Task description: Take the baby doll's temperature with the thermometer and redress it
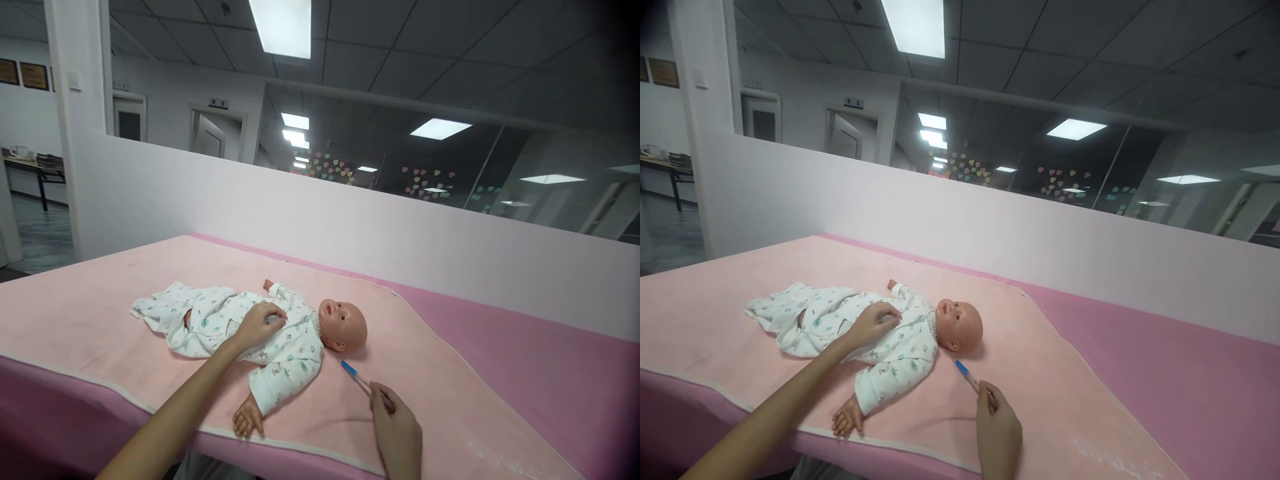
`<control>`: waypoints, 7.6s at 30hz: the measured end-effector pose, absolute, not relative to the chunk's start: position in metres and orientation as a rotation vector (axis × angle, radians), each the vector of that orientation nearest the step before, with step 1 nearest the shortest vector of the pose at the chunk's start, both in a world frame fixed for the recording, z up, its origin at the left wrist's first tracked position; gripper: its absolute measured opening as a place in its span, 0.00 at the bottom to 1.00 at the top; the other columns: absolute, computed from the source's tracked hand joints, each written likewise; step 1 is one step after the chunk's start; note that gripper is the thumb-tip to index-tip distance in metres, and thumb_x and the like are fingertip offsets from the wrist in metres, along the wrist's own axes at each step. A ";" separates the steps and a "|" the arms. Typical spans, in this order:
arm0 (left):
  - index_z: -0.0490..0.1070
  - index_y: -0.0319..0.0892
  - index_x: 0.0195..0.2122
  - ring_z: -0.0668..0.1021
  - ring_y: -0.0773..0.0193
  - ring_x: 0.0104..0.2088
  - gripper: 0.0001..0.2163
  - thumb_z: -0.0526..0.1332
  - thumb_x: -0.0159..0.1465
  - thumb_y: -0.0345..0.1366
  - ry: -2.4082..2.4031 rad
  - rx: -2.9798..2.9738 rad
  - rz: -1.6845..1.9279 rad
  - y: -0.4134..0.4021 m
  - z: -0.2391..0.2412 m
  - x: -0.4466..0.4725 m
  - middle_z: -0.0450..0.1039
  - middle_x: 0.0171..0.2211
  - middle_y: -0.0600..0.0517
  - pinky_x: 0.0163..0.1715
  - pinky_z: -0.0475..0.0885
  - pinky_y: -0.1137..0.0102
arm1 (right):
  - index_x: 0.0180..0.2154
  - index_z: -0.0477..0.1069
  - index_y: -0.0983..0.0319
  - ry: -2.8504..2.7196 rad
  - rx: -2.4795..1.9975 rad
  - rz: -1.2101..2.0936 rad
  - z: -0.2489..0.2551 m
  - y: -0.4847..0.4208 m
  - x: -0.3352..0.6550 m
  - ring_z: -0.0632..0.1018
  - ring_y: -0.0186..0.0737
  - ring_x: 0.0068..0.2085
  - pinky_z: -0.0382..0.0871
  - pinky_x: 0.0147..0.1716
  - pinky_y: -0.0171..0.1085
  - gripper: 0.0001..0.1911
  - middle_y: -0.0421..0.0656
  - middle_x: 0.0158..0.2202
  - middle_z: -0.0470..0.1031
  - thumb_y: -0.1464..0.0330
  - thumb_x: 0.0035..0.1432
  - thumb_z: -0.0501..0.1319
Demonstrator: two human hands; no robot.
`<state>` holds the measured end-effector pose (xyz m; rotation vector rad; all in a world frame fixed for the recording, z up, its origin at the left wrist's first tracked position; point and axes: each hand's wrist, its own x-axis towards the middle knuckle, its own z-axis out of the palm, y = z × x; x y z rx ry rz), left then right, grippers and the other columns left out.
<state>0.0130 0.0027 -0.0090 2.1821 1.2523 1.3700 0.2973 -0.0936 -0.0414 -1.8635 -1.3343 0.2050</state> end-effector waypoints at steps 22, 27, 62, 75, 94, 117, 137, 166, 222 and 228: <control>0.72 0.44 0.33 0.70 0.60 0.44 0.06 0.57 0.57 0.35 1.242 2.306 1.431 -0.002 -0.011 0.012 0.68 0.42 0.50 0.47 0.63 0.65 | 0.35 0.70 0.60 -1.990 -1.133 -0.423 0.018 -0.038 0.173 0.70 0.41 0.37 0.60 0.39 0.40 0.11 0.44 0.33 0.72 0.71 0.58 0.49; 0.70 0.42 0.31 0.70 0.61 0.42 0.04 0.56 0.57 0.33 1.198 2.272 1.461 0.001 -0.012 0.011 0.69 0.39 0.50 0.45 0.64 0.67 | 0.34 0.70 0.62 -2.129 -0.950 -0.312 -0.002 0.011 0.148 0.70 0.38 0.34 0.60 0.36 0.36 0.12 0.43 0.29 0.72 0.74 0.58 0.48; 0.66 0.42 0.30 0.70 0.65 0.33 0.07 0.53 0.61 0.38 1.193 2.216 1.405 0.001 -0.012 0.012 0.71 0.30 0.54 0.36 0.63 0.71 | 0.30 0.68 0.61 -1.895 -0.849 -0.106 -0.025 0.015 0.153 0.69 0.37 0.33 0.60 0.35 0.35 0.10 0.41 0.28 0.71 0.73 0.57 0.50; 0.67 0.42 0.31 0.72 0.67 0.29 0.05 0.55 0.59 0.36 1.166 2.062 1.450 0.001 -0.014 0.012 0.71 0.28 0.55 0.31 0.64 0.74 | 0.34 0.70 0.61 -1.890 -0.810 -0.121 -0.025 0.015 0.153 0.71 0.39 0.35 0.63 0.36 0.37 0.09 0.42 0.30 0.73 0.73 0.54 0.52; 0.73 0.43 0.35 0.75 0.64 0.33 0.10 0.54 0.59 0.39 1.232 1.988 1.538 0.002 -0.014 0.009 0.75 0.32 0.53 0.36 0.68 0.71 | 0.33 0.70 0.60 -1.855 -0.889 -0.296 -0.024 0.015 0.153 0.70 0.38 0.36 0.59 0.39 0.38 0.05 0.42 0.31 0.73 0.71 0.56 0.55; 0.71 0.43 0.33 0.73 0.66 0.31 0.08 0.53 0.58 0.34 1.231 2.048 1.491 -0.003 -0.012 0.010 0.74 0.31 0.54 0.34 0.67 0.73 | 0.30 0.67 0.61 -1.876 -0.870 -0.276 -0.024 0.013 0.152 0.69 0.38 0.35 0.57 0.37 0.37 0.05 0.41 0.30 0.71 0.73 0.55 0.54; 0.72 0.44 0.38 0.75 0.63 0.34 0.11 0.55 0.60 0.42 1.256 2.024 1.484 0.002 -0.015 0.009 0.75 0.35 0.53 0.37 0.68 0.70 | 0.31 0.67 0.61 -1.867 -0.903 -0.284 -0.023 0.011 0.152 0.69 0.37 0.35 0.57 0.36 0.36 0.07 0.42 0.30 0.70 0.72 0.58 0.51; 0.73 0.41 0.30 0.70 0.66 0.28 0.17 0.48 0.63 0.44 1.427 2.129 1.568 -0.008 -0.009 0.011 0.72 0.27 0.53 0.30 0.61 0.72 | 0.30 0.66 0.62 -1.701 -0.845 -0.128 -0.025 0.014 0.157 0.68 0.39 0.34 0.60 0.35 0.37 0.11 0.42 0.30 0.70 0.79 0.48 0.49; 0.68 0.43 0.34 0.69 0.62 0.38 0.06 0.53 0.60 0.36 1.457 2.388 1.305 -0.003 -0.012 0.007 0.68 0.35 0.52 0.40 0.62 0.66 | 0.29 0.67 0.61 -1.873 -0.969 -0.263 -0.023 0.013 0.154 0.66 0.39 0.35 0.57 0.38 0.37 0.03 0.41 0.29 0.68 0.73 0.52 0.55; 0.67 0.43 0.34 0.69 0.62 0.37 0.06 0.52 0.60 0.35 1.439 2.334 1.324 -0.001 -0.015 0.007 0.68 0.35 0.53 0.40 0.61 0.67 | 0.30 0.68 0.62 -1.892 -0.991 -0.260 -0.024 0.014 0.154 0.66 0.38 0.36 0.56 0.38 0.37 0.06 0.41 0.30 0.69 0.74 0.55 0.53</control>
